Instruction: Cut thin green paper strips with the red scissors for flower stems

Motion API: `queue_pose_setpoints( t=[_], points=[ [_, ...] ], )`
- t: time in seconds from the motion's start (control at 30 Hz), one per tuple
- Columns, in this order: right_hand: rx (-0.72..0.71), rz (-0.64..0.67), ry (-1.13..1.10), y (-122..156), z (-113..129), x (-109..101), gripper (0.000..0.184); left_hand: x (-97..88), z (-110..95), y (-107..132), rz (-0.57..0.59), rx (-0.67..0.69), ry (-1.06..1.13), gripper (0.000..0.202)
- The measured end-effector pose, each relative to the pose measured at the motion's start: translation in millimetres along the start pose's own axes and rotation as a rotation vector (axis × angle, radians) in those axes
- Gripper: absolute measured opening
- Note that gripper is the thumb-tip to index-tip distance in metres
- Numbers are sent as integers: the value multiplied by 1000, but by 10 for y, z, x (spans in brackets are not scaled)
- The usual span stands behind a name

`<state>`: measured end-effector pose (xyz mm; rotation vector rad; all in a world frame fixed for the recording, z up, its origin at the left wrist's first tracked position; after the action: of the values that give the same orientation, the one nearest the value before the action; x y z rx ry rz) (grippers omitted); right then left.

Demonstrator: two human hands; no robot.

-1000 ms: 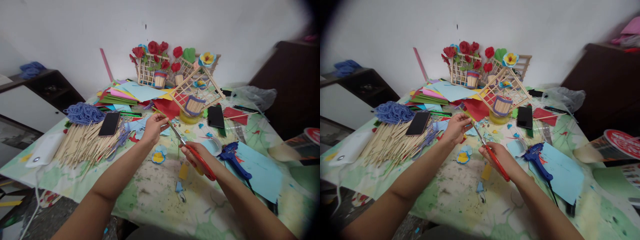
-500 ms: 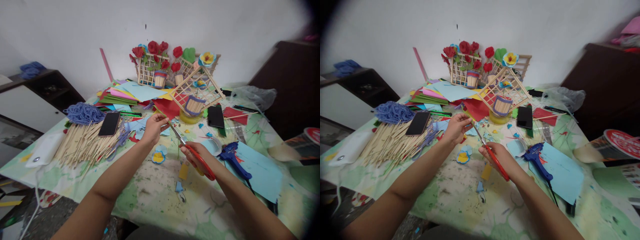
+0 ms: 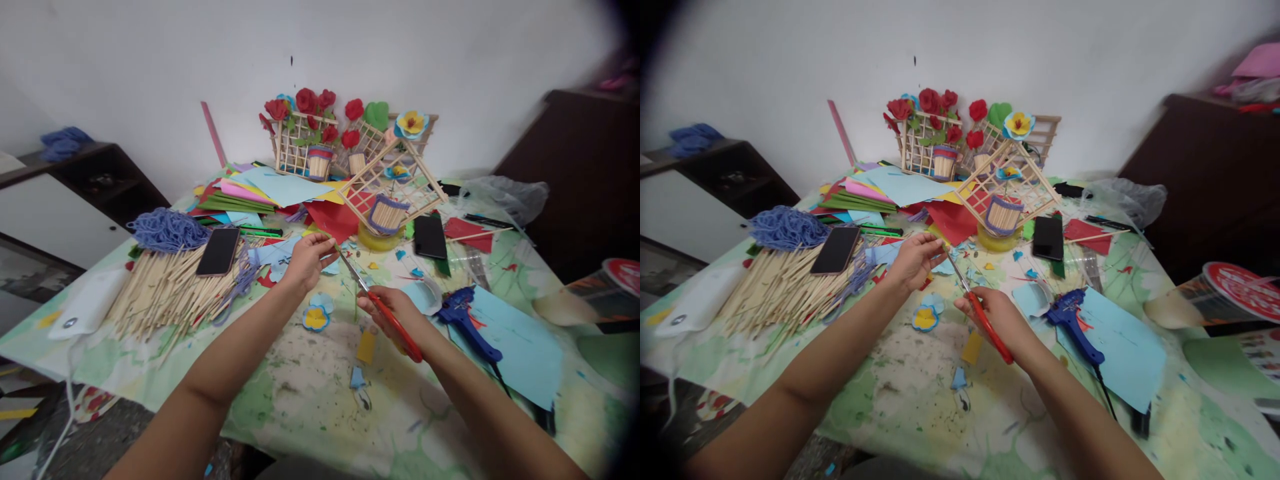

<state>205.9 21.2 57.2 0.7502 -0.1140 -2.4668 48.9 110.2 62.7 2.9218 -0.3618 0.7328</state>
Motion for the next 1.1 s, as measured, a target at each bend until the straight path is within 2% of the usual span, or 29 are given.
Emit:
queue_pose_setpoints(
  t=[0.27,0.53,1.1],
  points=[
    [32,12,46,-11,-67,5,36,-37,54,-42,4,-43,16,23],
    [32,-20,125,27,4,-37,37,-1,44,-5,9,-58,19,21],
    [37,-6,95,27,2,-28,36,60,57,28,10,-71,37,21]
  ],
)
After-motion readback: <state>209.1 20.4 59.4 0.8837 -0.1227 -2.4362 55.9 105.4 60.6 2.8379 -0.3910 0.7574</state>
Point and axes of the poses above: each hand's wrist, its own y-axis away from the middle knuckle, its own x-axis out of the palm, z = x × y, the point moved 6 cm from there along -y, towards the middle knuckle, and after that the axes turned 14 degrees about z, right-handed, at the moved point
